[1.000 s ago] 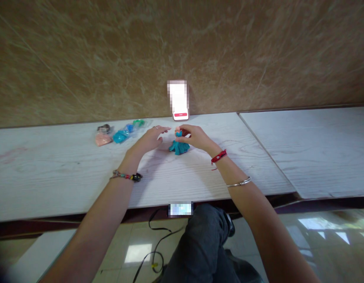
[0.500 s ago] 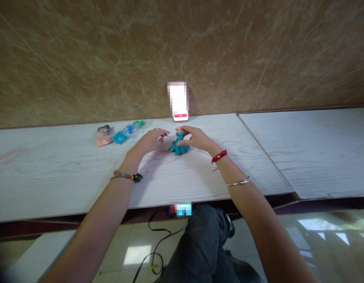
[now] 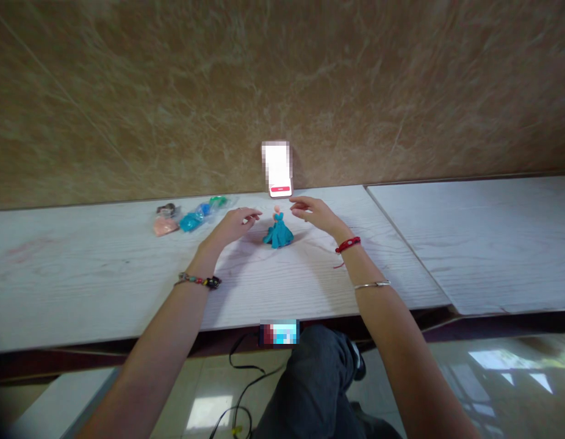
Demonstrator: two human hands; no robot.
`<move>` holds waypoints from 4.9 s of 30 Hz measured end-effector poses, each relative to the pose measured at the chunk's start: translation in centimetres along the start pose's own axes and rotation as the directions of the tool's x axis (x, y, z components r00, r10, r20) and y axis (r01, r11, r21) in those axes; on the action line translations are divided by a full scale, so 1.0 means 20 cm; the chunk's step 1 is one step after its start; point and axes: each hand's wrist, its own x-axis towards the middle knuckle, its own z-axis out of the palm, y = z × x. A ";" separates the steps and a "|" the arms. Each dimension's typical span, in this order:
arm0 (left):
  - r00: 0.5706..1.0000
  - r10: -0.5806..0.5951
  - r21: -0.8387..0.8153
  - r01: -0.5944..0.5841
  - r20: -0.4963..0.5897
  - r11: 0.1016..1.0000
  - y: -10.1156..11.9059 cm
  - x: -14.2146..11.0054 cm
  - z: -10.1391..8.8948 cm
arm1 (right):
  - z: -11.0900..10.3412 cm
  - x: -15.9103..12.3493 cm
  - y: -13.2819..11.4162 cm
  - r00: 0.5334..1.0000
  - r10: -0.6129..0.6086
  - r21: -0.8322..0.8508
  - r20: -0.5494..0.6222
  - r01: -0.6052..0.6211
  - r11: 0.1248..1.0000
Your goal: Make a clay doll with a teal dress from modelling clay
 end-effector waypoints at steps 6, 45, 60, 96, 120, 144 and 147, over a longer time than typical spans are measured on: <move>0.998 0.046 -0.246 -0.038 0.030 0.968 0.07 -0.02 -0.04 | 0.06 0.01 -0.01 0.999 -0.051 -0.004 0.015 0.051 0.999; 1.000 0.007 -0.002 -0.007 -0.021 1.000 0.35 -0.08 -0.09 | 0.10 -0.02 -0.09 0.995 -0.098 -0.303 -0.003 0.093 0.948; 0.990 -0.095 -0.272 0.121 0.105 0.955 0.33 -0.08 -0.11 | 0.10 -0.02 -0.08 0.994 -0.108 -0.287 -0.010 0.101 0.953; 0.970 -0.115 0.030 0.111 0.213 0.993 0.30 -0.08 -0.03 | 0.06 -0.02 -0.07 0.989 -0.132 -0.369 -0.062 0.100 0.924; 0.999 -0.035 0.288 0.035 -0.003 0.957 0.26 -0.01 0.12 | 0.04 0.00 -0.03 0.987 -0.144 -0.359 -0.065 0.112 0.926; 0.997 -0.056 0.235 0.042 0.054 0.971 0.38 -0.06 0.08 | 0.03 -0.02 -0.06 0.994 -0.105 -0.455 -0.007 0.090 0.886; 0.995 -0.088 0.222 0.077 0.039 0.972 0.38 -0.06 0.09 | 0.03 -0.02 -0.06 0.994 -0.108 -0.456 0.004 0.098 0.885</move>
